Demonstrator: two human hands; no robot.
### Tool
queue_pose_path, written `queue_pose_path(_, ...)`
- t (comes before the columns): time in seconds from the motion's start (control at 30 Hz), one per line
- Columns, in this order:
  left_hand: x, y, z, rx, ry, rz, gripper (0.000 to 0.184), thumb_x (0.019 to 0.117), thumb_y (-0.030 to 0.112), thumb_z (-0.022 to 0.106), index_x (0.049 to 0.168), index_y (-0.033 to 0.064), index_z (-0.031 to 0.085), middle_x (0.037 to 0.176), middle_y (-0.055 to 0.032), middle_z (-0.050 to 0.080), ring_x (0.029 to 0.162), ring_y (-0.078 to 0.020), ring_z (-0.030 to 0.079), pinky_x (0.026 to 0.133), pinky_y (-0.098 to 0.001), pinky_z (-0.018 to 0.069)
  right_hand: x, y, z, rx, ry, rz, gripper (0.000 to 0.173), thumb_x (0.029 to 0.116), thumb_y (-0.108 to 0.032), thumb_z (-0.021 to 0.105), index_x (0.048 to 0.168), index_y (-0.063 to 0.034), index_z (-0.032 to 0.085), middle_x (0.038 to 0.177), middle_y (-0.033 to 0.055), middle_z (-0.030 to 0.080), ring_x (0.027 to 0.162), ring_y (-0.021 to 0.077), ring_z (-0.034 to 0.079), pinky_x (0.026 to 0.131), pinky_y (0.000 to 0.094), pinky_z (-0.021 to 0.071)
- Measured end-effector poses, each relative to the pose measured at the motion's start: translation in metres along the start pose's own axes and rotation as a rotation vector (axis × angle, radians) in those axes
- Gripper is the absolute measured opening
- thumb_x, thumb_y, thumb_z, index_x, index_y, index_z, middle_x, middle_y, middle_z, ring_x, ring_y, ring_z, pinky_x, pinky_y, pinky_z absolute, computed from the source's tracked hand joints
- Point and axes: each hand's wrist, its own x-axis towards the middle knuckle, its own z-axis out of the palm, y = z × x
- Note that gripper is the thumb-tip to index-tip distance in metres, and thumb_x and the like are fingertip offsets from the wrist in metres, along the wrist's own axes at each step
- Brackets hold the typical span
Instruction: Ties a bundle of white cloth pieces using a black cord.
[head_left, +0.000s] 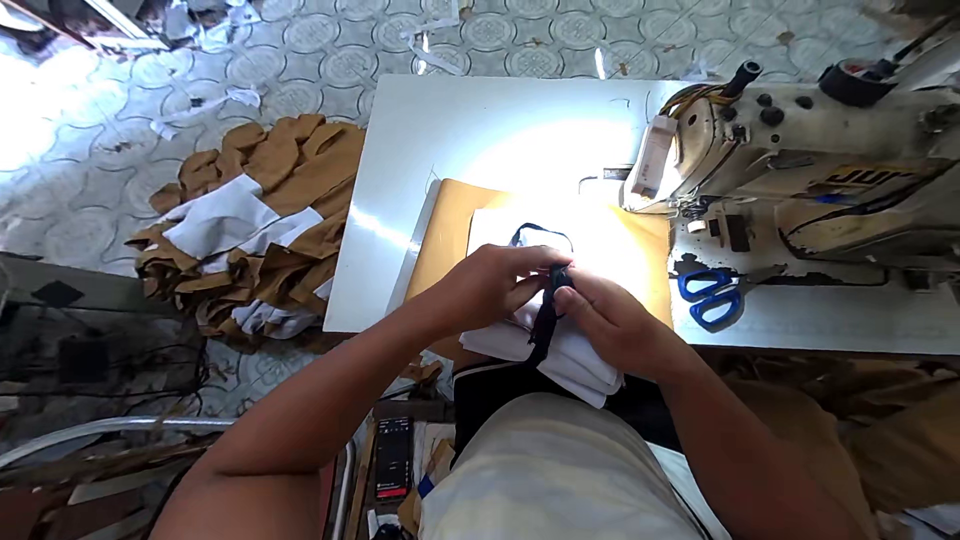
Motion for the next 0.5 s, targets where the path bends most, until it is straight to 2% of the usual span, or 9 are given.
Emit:
queue_pose_path(0.13,-0.002,0.000,0.013,-0.123,0.033,-0.028,0.033,0.0964,0.005,0.067,0.129,0.0079,0.068,0.118,0.0004,0.075,0.107,-0.0034,0.071,0.097,-0.0249,0.0596,-0.006,-0.009,-0.006,-0.229,-0.040,0.011,0.027,0.1065,-0.036,0.051,0.104,-0.0124,0.064,0.098,-0.0014,0.061,0.088,0.0044,0.062,0.074,0.0237,0.0543)
queue_pose_path(0.23,-0.005,0.000,0.021,-0.071,0.069,-0.042,0.026,0.0968,0.008,0.065,0.121,0.0099,0.072,0.108,0.0021,0.076,0.097,-0.0030,0.072,0.089,-0.0255,0.0615,-0.009,-0.018,-0.008,-0.439,-0.052,0.016,0.030,0.1056,-0.040,0.050,0.100,-0.0144,0.064,0.095,-0.0020,0.057,0.082,0.0061,0.059,0.067,0.0248,0.0521)
queue_pose_path(0.33,-0.005,0.007,0.019,-0.009,-0.005,-0.129,0.020,0.0995,0.013,0.055,0.108,0.0113,0.074,0.093,0.0020,0.069,0.083,-0.0053,0.065,0.073,-0.0265,0.0561,-0.007,-0.024,-0.013,-0.599,-0.016,-0.006,0.033,0.1062,-0.038,0.047,0.095,-0.0118,0.065,0.090,0.0012,0.056,0.074,0.0131,0.059,0.060,0.0318,0.0518)
queue_pose_path(0.4,-0.003,0.012,0.011,-0.067,-0.142,-0.225,0.022,0.1032,0.015,0.050,0.099,0.0116,0.071,0.083,0.0017,0.063,0.074,-0.0064,0.059,0.064,-0.0262,0.0498,-0.007,-0.020,-0.018,-0.603,0.002,-0.018,0.037,0.1072,-0.039,0.045,0.088,-0.0124,0.063,0.085,0.0007,0.055,0.069,0.0131,0.058,0.056,0.0329,0.0494)
queue_pose_path(0.5,-0.003,0.012,0.000,-0.268,-0.290,-0.325,0.025,0.1057,0.014,0.048,0.098,0.0094,0.071,0.083,-0.0005,0.062,0.075,-0.0079,0.058,0.065,-0.0270,0.0474,-0.008,-0.010,-0.023,-0.410,-0.002,0.029,0.038,0.1093,-0.036,0.042,0.086,-0.0143,0.062,0.079,-0.0028,0.054,0.068,0.0083,0.055,0.057,0.0287,0.0472)
